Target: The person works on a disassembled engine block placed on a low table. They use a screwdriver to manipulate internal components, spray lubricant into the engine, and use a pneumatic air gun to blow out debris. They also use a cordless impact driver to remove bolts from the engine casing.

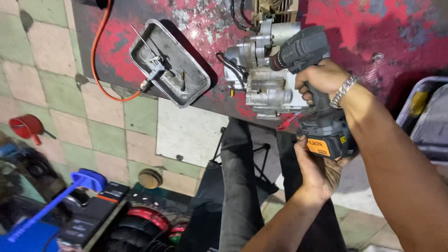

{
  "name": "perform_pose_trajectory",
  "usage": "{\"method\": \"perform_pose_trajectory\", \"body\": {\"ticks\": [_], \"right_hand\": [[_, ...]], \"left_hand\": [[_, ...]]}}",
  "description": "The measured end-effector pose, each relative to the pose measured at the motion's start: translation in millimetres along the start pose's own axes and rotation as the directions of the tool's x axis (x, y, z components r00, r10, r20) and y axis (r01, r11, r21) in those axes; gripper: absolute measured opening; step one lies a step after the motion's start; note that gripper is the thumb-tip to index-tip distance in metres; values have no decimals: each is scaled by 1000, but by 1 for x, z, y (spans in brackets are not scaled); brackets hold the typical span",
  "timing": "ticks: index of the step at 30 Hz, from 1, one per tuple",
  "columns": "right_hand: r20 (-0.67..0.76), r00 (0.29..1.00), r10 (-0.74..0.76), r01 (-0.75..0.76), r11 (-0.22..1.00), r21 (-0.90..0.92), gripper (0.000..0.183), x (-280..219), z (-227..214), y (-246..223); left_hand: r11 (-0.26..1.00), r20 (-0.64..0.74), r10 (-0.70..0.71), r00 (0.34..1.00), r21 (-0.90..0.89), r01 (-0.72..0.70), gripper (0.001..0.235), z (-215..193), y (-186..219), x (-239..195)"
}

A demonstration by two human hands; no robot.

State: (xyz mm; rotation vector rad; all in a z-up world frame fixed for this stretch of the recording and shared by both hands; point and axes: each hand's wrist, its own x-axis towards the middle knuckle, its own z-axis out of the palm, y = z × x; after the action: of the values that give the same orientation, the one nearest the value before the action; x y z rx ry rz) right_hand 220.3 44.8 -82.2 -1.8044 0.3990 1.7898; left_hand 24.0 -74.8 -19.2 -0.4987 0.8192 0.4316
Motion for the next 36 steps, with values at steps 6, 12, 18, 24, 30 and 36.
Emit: {"method": "perform_pose_trajectory", "body": {"ticks": [6, 12, 18, 24, 30, 36], "right_hand": [[34, 999, -8, 10, 999, -48, 8, 10, -7, -19], [-5, 1000, -24, 23, 986, -164, 7, 1, -17, -26], [35, 999, 15, -9, 985, -170, 8, 4, -20, -28], [24, 999, 27, -21, 971, -240, 10, -2, -27, -36], [30, 999, -44, 48, 986, -158, 7, -3, -26, -25], [-56, 996, -75, 72, 996, -52, 3, -6, -14, 5]], "left_hand": [[996, -125, 63, 990, 67, -55, 65, 11, -13, 27], [997, -118, 55, 991, 65, -48, 70, 26, -31, 28], [994, -132, 59, 990, 100, -46, 75, 38, -33, 29], [993, -110, 53, 993, 111, -40, 76, 37, -48, 34], [990, -141, 46, 989, 138, -27, 71, 23, -41, 29], [997, -102, 48, 994, 69, -42, 68, -20, -29, 22]]}}
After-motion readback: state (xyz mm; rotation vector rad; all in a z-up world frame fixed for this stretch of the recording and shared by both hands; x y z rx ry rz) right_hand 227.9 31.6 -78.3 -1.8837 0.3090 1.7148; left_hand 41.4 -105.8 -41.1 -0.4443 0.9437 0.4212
